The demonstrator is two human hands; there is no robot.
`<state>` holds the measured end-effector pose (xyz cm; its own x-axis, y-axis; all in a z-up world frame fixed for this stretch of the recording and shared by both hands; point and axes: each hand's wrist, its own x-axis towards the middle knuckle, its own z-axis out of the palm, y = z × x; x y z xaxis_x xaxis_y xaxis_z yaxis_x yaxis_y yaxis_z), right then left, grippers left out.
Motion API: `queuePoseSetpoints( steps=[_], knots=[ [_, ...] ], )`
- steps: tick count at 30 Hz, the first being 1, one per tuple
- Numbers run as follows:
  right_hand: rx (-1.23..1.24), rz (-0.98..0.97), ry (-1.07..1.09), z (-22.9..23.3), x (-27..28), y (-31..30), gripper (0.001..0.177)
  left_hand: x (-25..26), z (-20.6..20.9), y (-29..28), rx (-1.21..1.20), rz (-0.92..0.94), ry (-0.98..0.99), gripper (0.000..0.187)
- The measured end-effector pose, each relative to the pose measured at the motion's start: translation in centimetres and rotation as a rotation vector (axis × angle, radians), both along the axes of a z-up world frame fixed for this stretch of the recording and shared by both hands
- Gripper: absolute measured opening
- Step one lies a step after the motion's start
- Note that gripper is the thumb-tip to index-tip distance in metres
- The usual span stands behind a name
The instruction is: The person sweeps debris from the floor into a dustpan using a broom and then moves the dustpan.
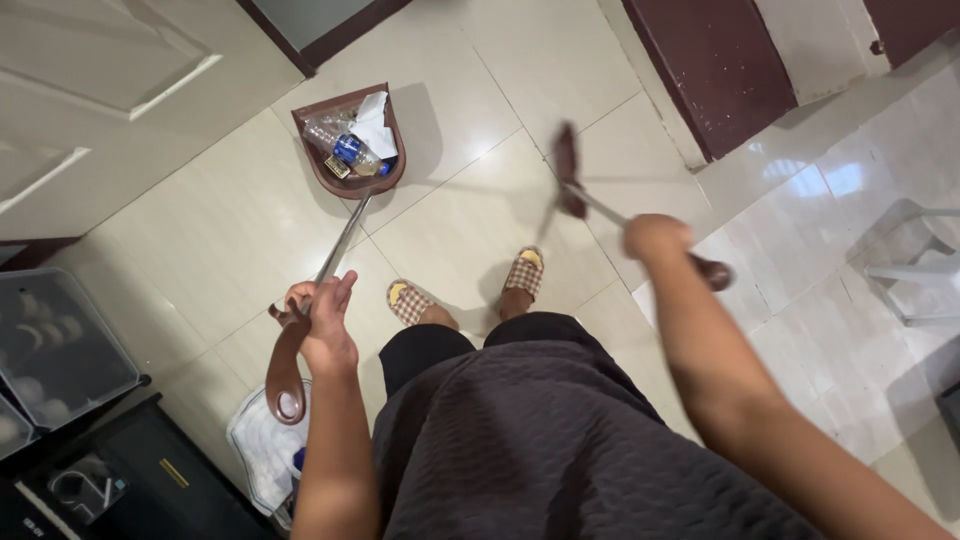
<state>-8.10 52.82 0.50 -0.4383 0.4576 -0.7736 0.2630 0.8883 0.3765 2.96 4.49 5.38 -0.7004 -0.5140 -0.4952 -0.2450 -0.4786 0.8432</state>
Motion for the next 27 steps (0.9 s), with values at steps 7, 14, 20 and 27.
queuePoseSetpoints(
  steps=[7, 14, 20, 27],
  knots=[
    [-0.099, 0.045, 0.045, 6.8, 0.1, -9.5, 0.036, -0.5, -0.3, -1.3, 0.013, 0.007, 0.066, 0.025],
    [-0.06, 0.031, 0.009, 8.8, 4.3, 2.2, 0.039, -1.1, -0.9, -3.0, 0.028, -0.037, -0.004, 0.025],
    [0.127, -0.156, 0.033, 8.2, 4.6, 9.6, 0.042, -1.6, -0.2, -2.5, 0.008, -0.038, -0.001, 0.023],
    [0.058, 0.001, -0.048, 0.3, 3.5, 10.0, 0.04, -1.2, 1.6, -1.5, -0.012, -0.03, -0.007, 0.02]
  ],
)
